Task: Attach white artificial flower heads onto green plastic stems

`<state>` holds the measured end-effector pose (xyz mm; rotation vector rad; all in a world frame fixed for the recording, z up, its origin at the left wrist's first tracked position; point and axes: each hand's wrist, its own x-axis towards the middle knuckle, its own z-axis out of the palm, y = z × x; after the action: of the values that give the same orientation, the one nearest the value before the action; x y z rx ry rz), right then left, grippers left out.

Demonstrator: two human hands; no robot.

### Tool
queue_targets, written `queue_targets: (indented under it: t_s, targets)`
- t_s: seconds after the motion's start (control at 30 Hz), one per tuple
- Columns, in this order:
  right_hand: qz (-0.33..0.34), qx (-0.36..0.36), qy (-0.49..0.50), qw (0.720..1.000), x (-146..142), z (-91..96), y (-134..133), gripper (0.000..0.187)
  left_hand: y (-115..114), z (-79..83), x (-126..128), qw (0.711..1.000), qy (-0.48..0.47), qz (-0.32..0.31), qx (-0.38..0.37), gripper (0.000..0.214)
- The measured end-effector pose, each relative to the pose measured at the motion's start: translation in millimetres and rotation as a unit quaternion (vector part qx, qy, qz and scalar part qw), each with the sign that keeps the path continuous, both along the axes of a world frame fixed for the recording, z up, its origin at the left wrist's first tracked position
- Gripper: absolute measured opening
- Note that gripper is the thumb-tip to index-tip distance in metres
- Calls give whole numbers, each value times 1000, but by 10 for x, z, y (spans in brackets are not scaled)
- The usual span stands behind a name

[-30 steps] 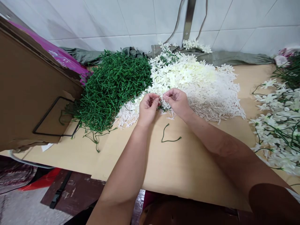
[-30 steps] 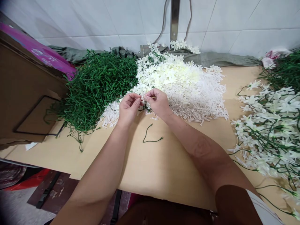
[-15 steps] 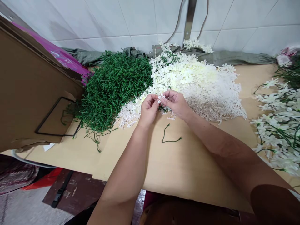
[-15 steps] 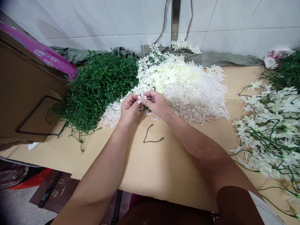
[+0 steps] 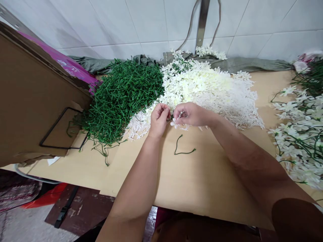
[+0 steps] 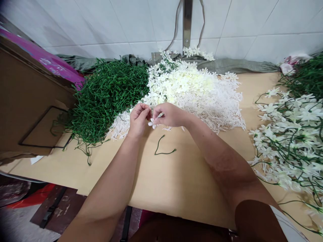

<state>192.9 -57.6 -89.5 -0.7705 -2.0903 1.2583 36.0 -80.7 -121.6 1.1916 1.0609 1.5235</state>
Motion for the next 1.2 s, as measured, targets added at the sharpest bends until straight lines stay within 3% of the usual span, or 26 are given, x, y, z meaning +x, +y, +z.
queue_targets:
  t_s: [0.07,0.17,0.3,0.5,0.7,0.87,1.03,1.2]
  targets:
    - [65,51,-111,990,33,121,-87,13,4,-20,-5,1000,23,-7,6,17]
    - [152,53,-258,953,-34,210,-240,21,11,-52,-4,998,63,-13,2,16]
    - [158,123,-378,904,-193,190,-363,24,24,-88,-9,994,110,-5,2,14]
    - [120,160,-439,876,-245,152,-368,17,20,-112,-25,990,139,-30,2,10]
    - [92,179,-444,873,-214,146,-315,18,15,-119,-29,985,166,-44,8,6]
    - [38,204,-469,858,-197,155,-296,27,20,-111,-35,983,181,-34,7,5]
    - [16,229,-474,850,-204,132,-288,38,30,-126,-61,978,205,-32,3,6]
    - [9,226,-476,850,-188,106,-259,38,20,-140,-101,968,246,-42,17,12]
